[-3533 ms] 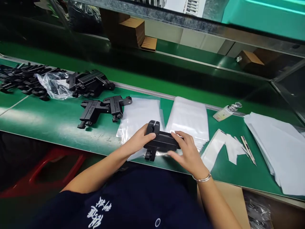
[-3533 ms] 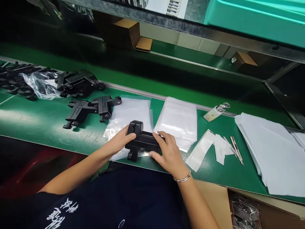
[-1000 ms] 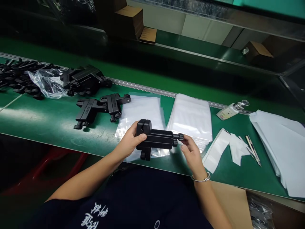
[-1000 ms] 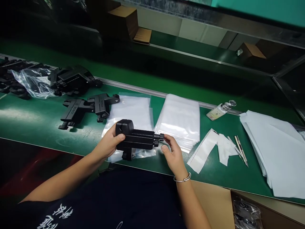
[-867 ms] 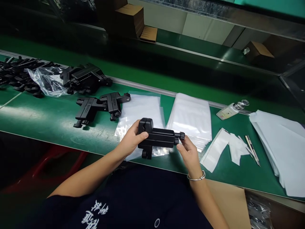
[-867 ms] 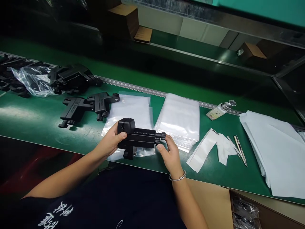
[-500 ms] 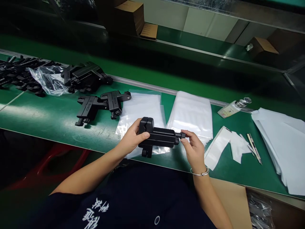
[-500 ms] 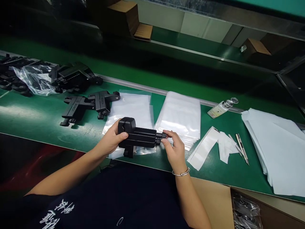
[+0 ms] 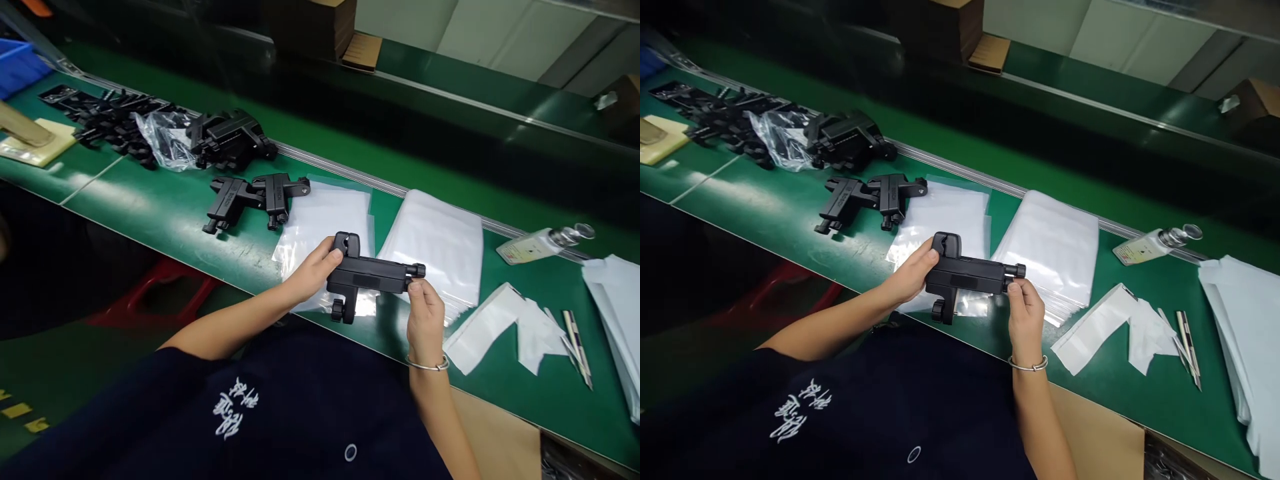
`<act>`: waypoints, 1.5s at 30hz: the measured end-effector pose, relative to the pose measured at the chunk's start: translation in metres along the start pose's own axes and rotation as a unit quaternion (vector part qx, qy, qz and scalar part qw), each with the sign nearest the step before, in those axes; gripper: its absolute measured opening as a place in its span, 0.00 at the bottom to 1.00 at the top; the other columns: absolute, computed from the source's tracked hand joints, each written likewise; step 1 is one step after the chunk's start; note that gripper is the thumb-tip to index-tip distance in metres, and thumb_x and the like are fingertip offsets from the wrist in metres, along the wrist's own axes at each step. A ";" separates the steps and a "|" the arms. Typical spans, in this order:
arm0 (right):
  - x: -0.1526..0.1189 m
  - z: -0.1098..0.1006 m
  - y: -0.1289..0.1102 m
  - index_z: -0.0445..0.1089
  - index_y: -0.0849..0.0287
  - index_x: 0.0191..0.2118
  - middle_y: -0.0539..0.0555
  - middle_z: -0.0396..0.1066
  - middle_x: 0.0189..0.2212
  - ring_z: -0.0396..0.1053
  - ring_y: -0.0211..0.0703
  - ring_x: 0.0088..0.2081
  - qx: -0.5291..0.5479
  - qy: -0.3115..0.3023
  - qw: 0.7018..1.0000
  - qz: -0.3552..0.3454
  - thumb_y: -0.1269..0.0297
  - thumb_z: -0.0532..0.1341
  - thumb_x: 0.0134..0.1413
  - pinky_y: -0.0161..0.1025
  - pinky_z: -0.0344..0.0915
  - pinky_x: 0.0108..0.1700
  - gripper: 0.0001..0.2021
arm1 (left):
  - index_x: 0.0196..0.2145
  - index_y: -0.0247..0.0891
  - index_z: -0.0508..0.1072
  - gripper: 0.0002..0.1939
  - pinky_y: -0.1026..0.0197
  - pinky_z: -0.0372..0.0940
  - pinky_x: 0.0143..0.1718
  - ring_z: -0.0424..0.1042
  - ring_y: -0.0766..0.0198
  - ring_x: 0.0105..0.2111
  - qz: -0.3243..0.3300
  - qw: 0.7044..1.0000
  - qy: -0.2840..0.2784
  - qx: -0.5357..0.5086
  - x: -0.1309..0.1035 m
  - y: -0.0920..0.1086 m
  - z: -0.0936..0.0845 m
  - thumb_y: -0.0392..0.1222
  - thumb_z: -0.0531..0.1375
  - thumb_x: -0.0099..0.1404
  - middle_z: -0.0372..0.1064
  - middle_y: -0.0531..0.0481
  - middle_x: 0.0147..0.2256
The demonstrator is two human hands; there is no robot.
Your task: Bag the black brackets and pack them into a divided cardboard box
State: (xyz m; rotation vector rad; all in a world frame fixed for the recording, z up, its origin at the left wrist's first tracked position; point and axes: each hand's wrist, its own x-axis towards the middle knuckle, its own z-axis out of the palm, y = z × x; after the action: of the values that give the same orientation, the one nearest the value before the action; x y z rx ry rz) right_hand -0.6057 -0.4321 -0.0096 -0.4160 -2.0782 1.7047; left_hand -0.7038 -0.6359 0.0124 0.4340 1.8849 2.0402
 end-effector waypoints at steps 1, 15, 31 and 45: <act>0.001 0.001 -0.001 0.71 0.58 0.32 0.52 0.70 0.29 0.67 0.43 0.35 -0.013 0.005 1.000 0.000 0.48 0.58 0.58 0.41 0.65 0.41 0.17 | 0.47 0.37 0.67 0.28 0.60 0.62 0.45 0.67 0.58 0.44 -0.007 1.000 0.002 -0.009 0.000 -0.001 0.001 0.65 0.55 0.63 0.68 0.47 0.43; 0.014 0.014 0.015 0.73 0.58 0.37 0.52 0.73 0.37 0.69 0.41 0.42 0.179 0.013 0.982 0.064 0.53 0.66 0.51 0.43 0.62 0.52 0.14 | 0.55 0.38 0.59 0.33 0.54 0.63 0.46 0.68 0.54 0.45 0.097 0.993 -0.034 0.065 -0.006 0.003 -0.001 0.64 0.56 0.62 0.67 0.42 0.47; 0.019 0.011 0.019 0.74 0.59 0.37 0.53 0.73 0.34 0.70 0.41 0.38 0.113 0.023 0.991 0.061 0.47 0.61 0.55 0.43 0.66 0.47 0.18 | 0.53 0.39 0.65 0.33 0.58 0.63 0.45 0.69 0.56 0.44 0.060 0.998 -0.013 0.009 -0.001 -0.001 -0.003 0.59 0.66 0.55 0.69 0.45 0.45; -0.028 0.033 -0.014 0.68 0.46 0.56 0.55 0.70 0.52 0.66 0.50 0.55 -0.137 -0.130 0.926 -0.326 0.59 0.57 0.62 0.59 0.51 0.64 0.17 | 0.35 0.35 0.72 0.17 0.61 0.70 0.36 0.74 0.62 0.31 -0.189 0.885 0.183 -0.384 0.031 0.010 0.001 0.54 0.59 0.62 0.73 0.51 0.27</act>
State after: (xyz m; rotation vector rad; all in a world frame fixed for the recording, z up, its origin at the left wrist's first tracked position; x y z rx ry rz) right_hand -0.5977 -0.4764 -0.0045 0.4194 -2.2884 1.1198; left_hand -0.7313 -0.6224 0.0226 -0.5104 1.0233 2.4492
